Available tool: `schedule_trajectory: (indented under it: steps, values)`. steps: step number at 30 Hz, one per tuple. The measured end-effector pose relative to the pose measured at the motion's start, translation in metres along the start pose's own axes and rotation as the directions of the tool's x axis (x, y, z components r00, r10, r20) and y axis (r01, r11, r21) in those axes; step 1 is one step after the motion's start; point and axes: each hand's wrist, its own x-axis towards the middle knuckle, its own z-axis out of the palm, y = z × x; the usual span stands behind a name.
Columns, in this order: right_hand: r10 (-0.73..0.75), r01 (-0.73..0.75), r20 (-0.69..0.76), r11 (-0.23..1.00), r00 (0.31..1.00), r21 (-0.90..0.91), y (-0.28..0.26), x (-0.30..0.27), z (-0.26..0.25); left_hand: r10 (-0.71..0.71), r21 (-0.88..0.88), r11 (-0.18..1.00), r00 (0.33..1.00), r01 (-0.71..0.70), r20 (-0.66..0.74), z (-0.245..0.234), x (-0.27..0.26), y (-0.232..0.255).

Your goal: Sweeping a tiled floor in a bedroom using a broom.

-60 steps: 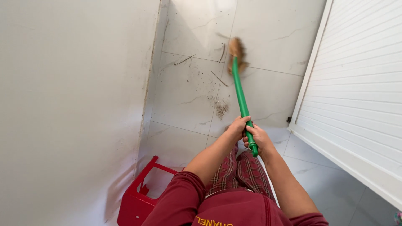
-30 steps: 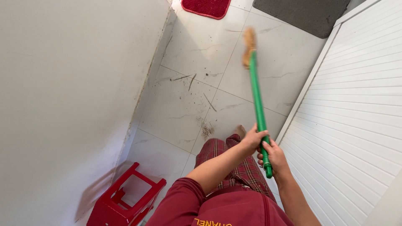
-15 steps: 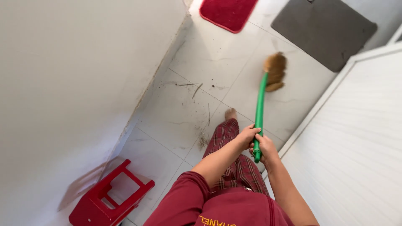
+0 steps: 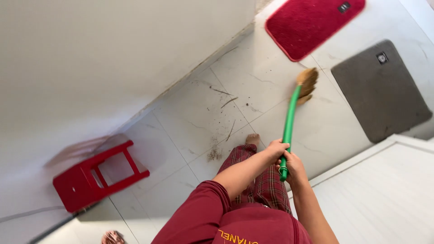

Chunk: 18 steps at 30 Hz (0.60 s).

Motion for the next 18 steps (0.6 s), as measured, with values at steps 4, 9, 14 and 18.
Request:
schedule_trajectory:
  steps: [4, 9, 14, 18]
  values:
    - [0.145, -0.145, 0.163, 0.989, 0.976, -0.015, -0.021, -0.004, 0.006, 0.016, -0.073, 0.997, 0.993, -0.025, -0.114, -0.010, -0.009, 0.010]
    - [0.197, -0.143, 0.222, 0.961, 0.955, -0.237, -0.054, -0.057, -0.006, 0.112, -0.285, 0.951, 0.992, -0.123, -0.055, 0.014, -0.063, 0.017]
    - [0.324, -0.201, 0.162, 0.833, 0.932, -0.515, -0.101, -0.096, -0.015, 0.157, -0.548, 0.822, 0.987, -0.155, -0.043, 0.045, -0.098, 0.000]
    - [0.501, -0.328, -0.014, 0.546, 0.866, -0.771, -0.128, -0.102, -0.001, 0.094, -0.730, 0.654, 0.979, -0.197, -0.180, 0.065, -0.093, -0.051]
